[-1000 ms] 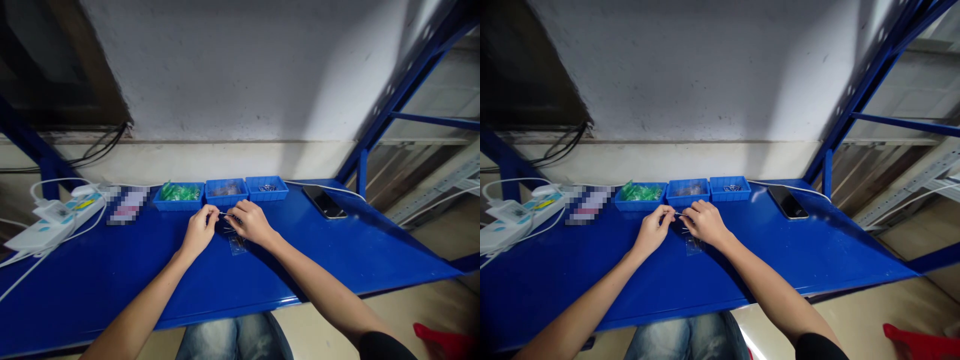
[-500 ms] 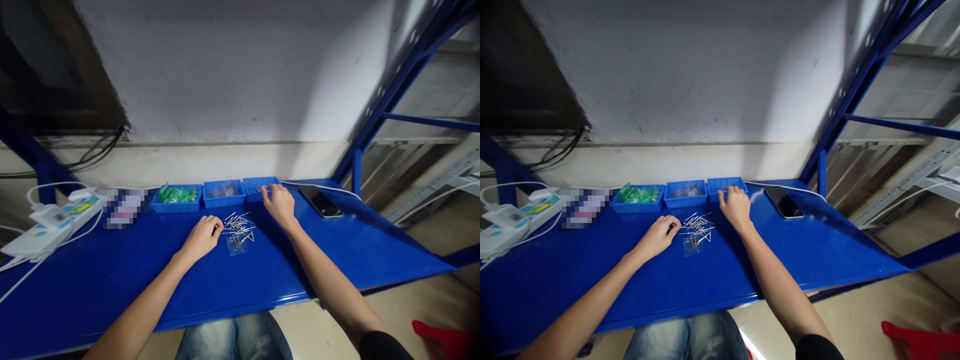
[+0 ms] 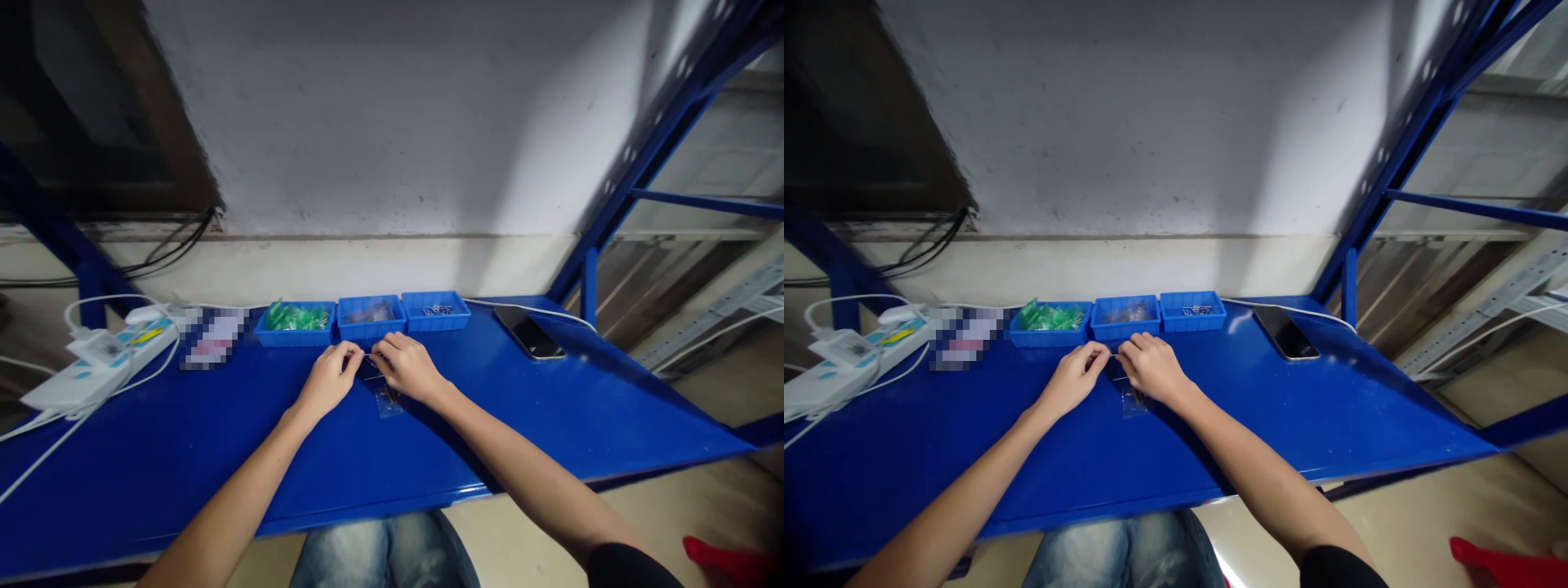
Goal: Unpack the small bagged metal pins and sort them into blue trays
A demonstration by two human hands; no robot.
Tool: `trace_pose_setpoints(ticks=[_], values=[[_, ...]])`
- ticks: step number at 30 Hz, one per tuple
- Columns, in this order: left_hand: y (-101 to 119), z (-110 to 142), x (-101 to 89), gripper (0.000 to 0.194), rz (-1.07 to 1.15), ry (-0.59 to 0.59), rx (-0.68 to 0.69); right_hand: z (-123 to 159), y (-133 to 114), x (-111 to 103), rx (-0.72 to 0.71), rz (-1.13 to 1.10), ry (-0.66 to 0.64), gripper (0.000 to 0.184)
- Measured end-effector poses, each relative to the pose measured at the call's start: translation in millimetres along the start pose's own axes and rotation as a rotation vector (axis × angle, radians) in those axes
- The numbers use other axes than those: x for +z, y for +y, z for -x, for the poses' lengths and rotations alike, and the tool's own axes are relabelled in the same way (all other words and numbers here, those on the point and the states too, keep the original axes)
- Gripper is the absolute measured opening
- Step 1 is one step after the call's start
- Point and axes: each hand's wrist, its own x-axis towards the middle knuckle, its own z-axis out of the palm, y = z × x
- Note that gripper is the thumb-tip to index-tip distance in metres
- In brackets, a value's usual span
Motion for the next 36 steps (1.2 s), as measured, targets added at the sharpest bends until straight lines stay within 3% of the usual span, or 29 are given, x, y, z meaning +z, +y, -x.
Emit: trace_pose_setpoints(ticks=[8,12,14,16,18,21,23,26,31,36], values=[[7.9,0.7,-6.7,0.023,0.017,0.075,0.073,0.0,1.9,-3.1,-0.008,-0.068,0.026,0.023],[7.8,0.6,-5.9,0.028,0.025,0.007,0.064,-1.6,4.9,-12.3,-0.086,-0.036,0.045,0.024],[7.5,1.5,-2.3,0.024,0.004,-0.035,0.058,-3.4,14.3,-20.1,-0.054,-0.019,0.103,0.028],[6.7,2.9,2.6,0.017,-0.037,-0.083,0.067,-4.3,30.7,-27.4,0.086,0.038,0.197,0.033],[5.6,4.8,7.8,0.013,-0.076,-0.147,0.090,-2.6,51.3,-32.0,0.319,0.152,0.272,0.037],[4.9,7.4,13.9,0.012,-0.096,-0.206,0.100,4.8,76.8,-32.8,0.610,0.318,0.248,0.032],[5.5,8.2,16.3,0.013,-0.086,-0.210,0.096,9.3,81.5,-30.4,0.663,0.333,0.218,0.030],[6.5,6.7,16.3,0.016,-0.058,-0.180,0.098,9.2,66.1,-23.8,0.521,0.151,0.185,0.027],[4.3,-0.1,5.1,0.023,-0.005,-0.031,0.077,0.9,19.6,-10.3,0.037,-0.160,-0.023,0.020],[2.2,-1.5,-3.9,0.022,0.029,0.052,0.030,0.6,3.6,-6.7,-0.067,-0.065,-0.061,0.015]])
